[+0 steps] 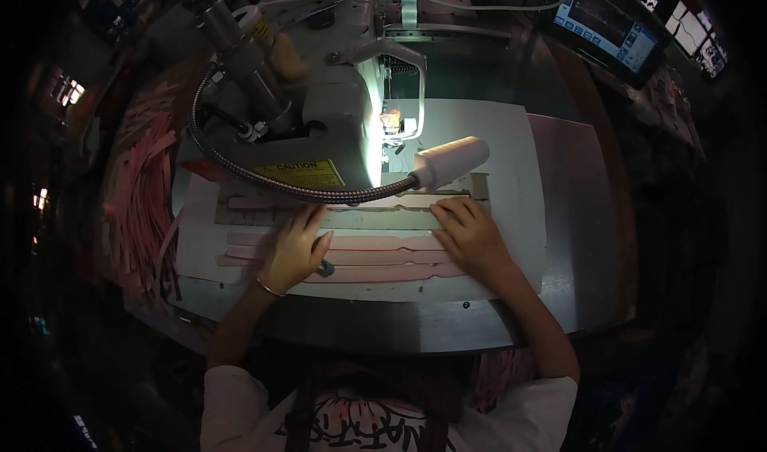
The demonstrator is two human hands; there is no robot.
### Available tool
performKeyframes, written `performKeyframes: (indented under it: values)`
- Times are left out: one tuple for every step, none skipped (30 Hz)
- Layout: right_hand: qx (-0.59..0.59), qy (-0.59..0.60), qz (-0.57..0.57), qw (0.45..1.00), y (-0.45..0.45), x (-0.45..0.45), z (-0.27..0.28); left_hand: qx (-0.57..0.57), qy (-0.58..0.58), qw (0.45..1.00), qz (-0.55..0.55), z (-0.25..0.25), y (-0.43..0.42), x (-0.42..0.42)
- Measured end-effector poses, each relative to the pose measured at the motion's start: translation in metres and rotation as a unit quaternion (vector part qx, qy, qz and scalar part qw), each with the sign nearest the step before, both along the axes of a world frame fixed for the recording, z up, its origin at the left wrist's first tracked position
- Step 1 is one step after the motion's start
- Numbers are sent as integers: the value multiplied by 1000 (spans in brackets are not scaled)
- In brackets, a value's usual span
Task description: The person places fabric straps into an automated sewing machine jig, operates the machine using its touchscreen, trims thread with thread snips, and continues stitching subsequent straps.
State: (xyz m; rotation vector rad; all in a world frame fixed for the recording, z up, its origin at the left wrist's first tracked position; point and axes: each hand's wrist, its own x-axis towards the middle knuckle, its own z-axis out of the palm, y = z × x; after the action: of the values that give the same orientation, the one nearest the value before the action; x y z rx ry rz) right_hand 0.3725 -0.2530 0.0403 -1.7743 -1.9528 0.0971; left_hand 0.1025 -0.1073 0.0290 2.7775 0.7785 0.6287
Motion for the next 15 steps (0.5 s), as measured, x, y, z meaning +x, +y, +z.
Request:
performKeyframes:
  values:
    - [6,-5,2,1000,0,-1,-1,7,17,1000,7,2,-2,3]
    - [12,-10,5,1000,2,-4,-2,15,34,999,15,4,-2,4]
    - [20,-17,7,1000,5,-9,0,24,49,998,23,8,-2,4]
    - [29,-23,11,999,8,-12,0,34,64,997,33,9,-2,5]
    - [30,-23,12,999,10,-14,-1,35,64,997,34,7,-2,5]
    - [35,-24,17,999,11,-15,-3,23,52,998,25,3,-1,5]
    - [39,-25,21,999,13,-20,-7,11,40,999,15,-2,1,1]
    - [43,-26,26,998,14,-22,-9,-2,29,1000,6,-6,2,-1]
    - [47,-25,31,998,14,-22,-12,-15,18,1000,-3,-9,1,1]
    - [46,-25,30,998,19,-31,-15,-16,18,1000,-4,-11,5,-6]
    - [46,-22,36,998,20,-32,-18,4,28,1000,0,-12,5,-6]
    - [47,-18,42,998,21,-32,-21,23,38,999,5,-12,4,-3]
    - [47,-15,48,998,23,-32,-23,43,48,998,10,-12,4,-2]
    - [48,-11,54,997,29,-32,-26,63,58,996,15,-13,8,-1]
    - [47,-10,54,997,31,-32,-27,61,60,996,15,-14,8,0]
